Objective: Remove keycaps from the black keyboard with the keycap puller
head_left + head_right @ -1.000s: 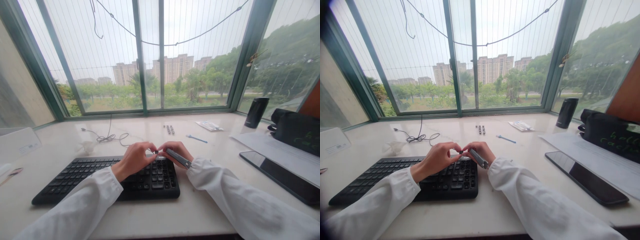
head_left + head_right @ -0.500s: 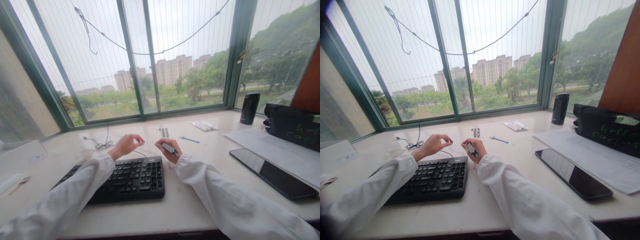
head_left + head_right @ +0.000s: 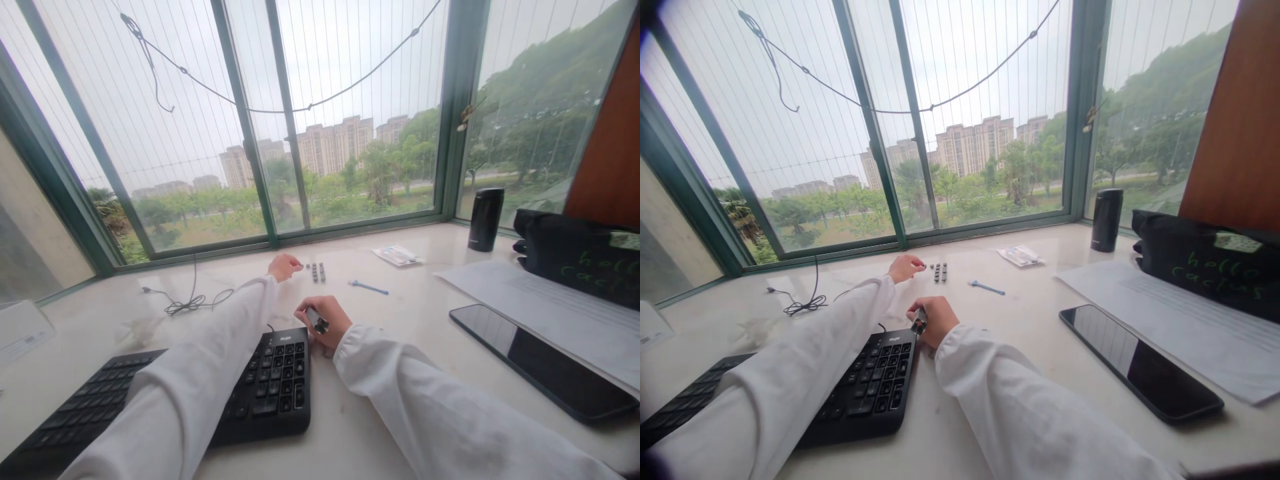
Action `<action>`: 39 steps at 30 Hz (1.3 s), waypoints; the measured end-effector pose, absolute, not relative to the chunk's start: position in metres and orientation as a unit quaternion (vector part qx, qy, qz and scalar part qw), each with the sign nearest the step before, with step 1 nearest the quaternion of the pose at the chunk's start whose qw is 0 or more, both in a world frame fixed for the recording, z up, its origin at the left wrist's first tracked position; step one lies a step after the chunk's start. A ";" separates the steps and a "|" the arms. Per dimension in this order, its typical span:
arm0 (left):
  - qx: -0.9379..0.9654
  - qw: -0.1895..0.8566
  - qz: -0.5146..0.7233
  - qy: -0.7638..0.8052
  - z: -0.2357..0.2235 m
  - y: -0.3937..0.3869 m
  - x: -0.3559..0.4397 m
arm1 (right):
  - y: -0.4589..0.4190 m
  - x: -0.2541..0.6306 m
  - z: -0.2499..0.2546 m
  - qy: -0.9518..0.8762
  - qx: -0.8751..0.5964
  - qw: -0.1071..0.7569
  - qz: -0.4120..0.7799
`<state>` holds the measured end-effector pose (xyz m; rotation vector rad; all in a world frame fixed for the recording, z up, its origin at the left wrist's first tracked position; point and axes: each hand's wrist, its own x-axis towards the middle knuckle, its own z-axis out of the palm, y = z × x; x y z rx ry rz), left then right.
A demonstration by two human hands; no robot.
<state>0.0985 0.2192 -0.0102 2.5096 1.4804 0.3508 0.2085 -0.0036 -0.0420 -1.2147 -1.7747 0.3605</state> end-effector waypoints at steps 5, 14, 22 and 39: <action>0.851 0.111 0.107 0.502 -0.020 0.231 0.108 | 0.000 0.206 -0.047 -0.715 -0.501 0.462 0.154; 0.851 0.120 0.096 0.502 -0.028 0.240 0.116 | 0.001 0.206 -0.049 -0.717 -0.498 0.461 0.155; 0.846 0.125 0.096 0.509 -0.032 0.242 0.120 | 0.002 0.207 -0.052 -0.725 -0.491 0.460 0.151; 0.848 0.112 0.093 0.510 -0.030 0.245 0.119 | 0.001 0.207 -0.052 -0.727 -0.487 0.460 0.154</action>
